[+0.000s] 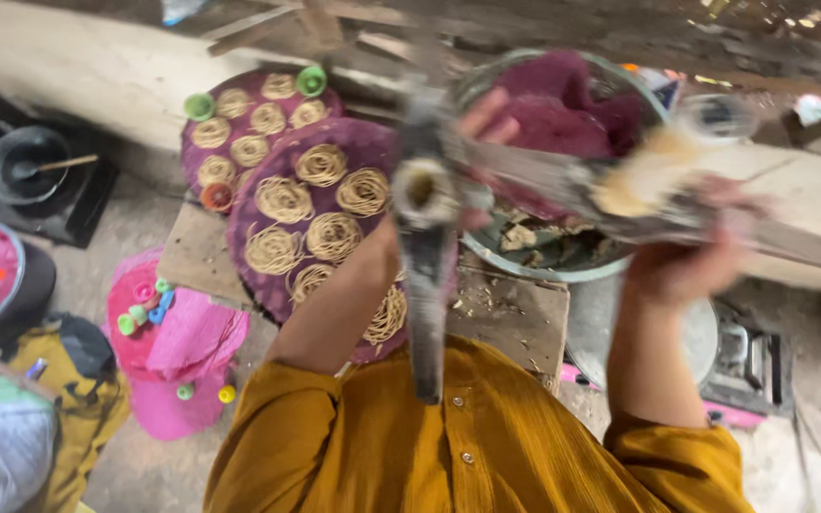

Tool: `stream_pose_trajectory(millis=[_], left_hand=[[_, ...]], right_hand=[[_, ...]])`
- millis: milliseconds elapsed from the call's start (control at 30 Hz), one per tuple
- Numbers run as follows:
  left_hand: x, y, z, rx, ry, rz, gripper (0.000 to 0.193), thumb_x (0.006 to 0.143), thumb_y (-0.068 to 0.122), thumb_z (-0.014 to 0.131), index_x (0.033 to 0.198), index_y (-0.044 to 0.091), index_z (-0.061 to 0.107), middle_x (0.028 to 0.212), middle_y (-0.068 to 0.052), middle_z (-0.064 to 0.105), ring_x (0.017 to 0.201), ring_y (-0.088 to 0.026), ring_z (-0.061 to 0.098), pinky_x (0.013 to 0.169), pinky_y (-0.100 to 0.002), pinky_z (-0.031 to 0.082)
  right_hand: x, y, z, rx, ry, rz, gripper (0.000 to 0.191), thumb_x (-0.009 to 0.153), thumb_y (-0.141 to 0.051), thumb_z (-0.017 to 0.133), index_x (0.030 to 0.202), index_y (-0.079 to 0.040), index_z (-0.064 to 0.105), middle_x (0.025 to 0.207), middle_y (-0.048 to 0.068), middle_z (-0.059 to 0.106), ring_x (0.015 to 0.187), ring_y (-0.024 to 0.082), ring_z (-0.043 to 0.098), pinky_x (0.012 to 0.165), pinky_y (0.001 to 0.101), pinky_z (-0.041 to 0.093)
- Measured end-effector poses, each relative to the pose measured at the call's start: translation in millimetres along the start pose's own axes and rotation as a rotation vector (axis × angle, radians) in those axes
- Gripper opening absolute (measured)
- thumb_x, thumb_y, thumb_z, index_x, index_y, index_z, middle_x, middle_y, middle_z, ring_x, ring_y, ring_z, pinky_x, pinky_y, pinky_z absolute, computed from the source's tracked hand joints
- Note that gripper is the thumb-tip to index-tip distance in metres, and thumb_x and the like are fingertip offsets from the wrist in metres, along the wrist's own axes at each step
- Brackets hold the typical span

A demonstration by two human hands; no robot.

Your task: The person uses a manual wooden press to extrude dough into thin noodles, forming them into small coils on a purple mat. They repeatedly load dough into the press, operate the lever, and arrange the resulting noodles into neat piles.

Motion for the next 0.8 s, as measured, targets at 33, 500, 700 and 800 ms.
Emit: stream_pose_trajectory(millis=[33, 500, 700, 800], left_hand=[[3.0, 3.3, -0.2, 0.005, 0.045, 0.084, 0.034, 0.085, 0.014, 0.084, 0.115, 0.009, 0.070, 0.121, -0.006, 0.068, 0.111, -0.017, 0.068, 0.105, -0.042, 0.061], [-53.3, 12.9, -30.1, 0.269, 0.209, -0.053, 0.034, 0.086, -0.007, 0.081, 0.113, 0.010, 0.070, 0.126, 0.004, 0.053, 0.117, -0.014, 0.060, 0.118, -0.055, 0.054], [-60.3, 9.5, -39.5, 0.431, 0.264, -0.283, 0.047, 0.076, -0.010, 0.084, 0.113, 0.012, 0.067, 0.121, 0.002, 0.055, 0.122, -0.021, 0.063, 0.109, -0.050, 0.057], [-66.8, 3.5, -51.0, 0.339, 0.319, -0.404, 0.053, 0.073, -0.010, 0.086, 0.114, 0.015, 0.063, 0.119, 0.001, 0.056, 0.127, -0.025, 0.065, 0.103, -0.046, 0.061]], right_hand=[[-7.4, 8.2, 7.6, -0.077, -0.154, 0.020, 0.021, 0.106, -0.014, 0.059, 0.127, -0.012, 0.058, 0.126, 0.011, 0.063, 0.120, 0.021, 0.060, 0.118, 0.0377, 0.046], [53.4, 84.6, -96.9, -2.650, -1.400, 0.299, 0.035, 0.104, -0.035, 0.057, 0.131, -0.014, 0.063, 0.118, 0.006, 0.072, 0.114, 0.025, 0.066, 0.097, 0.0479, 0.048], [78.4, 75.6, -121.8, -2.479, -1.510, 0.899, 0.031, 0.102, -0.033, 0.057, 0.132, -0.025, 0.063, 0.106, 0.008, 0.076, 0.099, 0.025, 0.074, 0.080, 0.0421, 0.059], [102.0, 62.8, -140.4, -2.466, -1.419, 1.016, 0.030, 0.104, -0.037, 0.055, 0.132, -0.030, 0.063, 0.100, 0.008, 0.078, 0.094, 0.023, 0.077, 0.076, 0.0396, 0.062]])
Point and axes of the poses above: each hand's wrist, its own x-axis towards the middle knuckle, its own z-axis out of the palm, y = z × x, the point moved 3 cm from there along x, towards the middle knuckle
